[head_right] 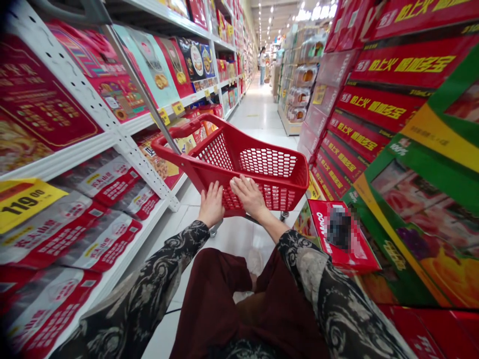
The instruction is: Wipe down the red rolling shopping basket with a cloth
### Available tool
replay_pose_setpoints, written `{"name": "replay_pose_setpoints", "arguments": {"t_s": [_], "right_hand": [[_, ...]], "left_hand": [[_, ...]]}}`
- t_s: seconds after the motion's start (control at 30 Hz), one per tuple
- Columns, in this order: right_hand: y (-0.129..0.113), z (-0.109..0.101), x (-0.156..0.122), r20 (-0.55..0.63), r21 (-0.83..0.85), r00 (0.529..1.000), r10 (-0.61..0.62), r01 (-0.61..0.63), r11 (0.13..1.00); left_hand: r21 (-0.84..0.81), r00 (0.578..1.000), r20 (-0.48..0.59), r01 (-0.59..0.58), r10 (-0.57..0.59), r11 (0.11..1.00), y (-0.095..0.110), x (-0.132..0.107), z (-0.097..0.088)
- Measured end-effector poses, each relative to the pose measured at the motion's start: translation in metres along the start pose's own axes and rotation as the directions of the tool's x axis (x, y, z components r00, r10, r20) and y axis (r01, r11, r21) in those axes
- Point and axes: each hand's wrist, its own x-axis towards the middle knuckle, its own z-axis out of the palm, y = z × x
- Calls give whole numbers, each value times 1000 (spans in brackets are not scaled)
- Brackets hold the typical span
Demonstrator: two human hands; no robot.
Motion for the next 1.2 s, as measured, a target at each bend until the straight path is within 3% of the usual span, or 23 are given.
{"name": "replay_pose_setpoints", "arguments": {"t_s": [0.07, 0.17, 0.47, 0.57, 0.7, 0.8, 1.07, 1.2], "right_hand": [[-2, -5, 22, -64, -4, 997, 32, -32, 999], [-4, -1, 36, -47, 7, 998, 37, -36, 999], [-15, 29, -3, 171, 21, 974, -148, 147, 989], [-23, 22, 18, 117, 31, 977, -178, 175, 984], [-33, 10, 63, -15, 28, 996, -86, 86, 996], [-35, 13, 78, -6, 36, 998, -57, 58, 998], [-35, 47, 32, 193, 51, 963, -187, 181, 982], [-46, 46, 42, 183, 85, 954, -239, 227, 970]], "left_hand": [[6, 1000, -9, 21, -21, 1000, -2, 3, -4], [14, 999, -6, 43, -43, 999, -4, 3, -7], [19, 998, 17, 63, -63, 998, -21, -12, 0], [16, 995, 18, 96, -96, 995, -30, -12, -4], [18, 988, 5, 154, -155, 988, -41, -9, -11], [16, 985, 6, 170, -170, 985, -46, -9, -13], [15, 986, 31, 163, -163, 987, -55, -18, -6], [36, 983, 25, 179, -180, 983, -62, -18, -5]]}}
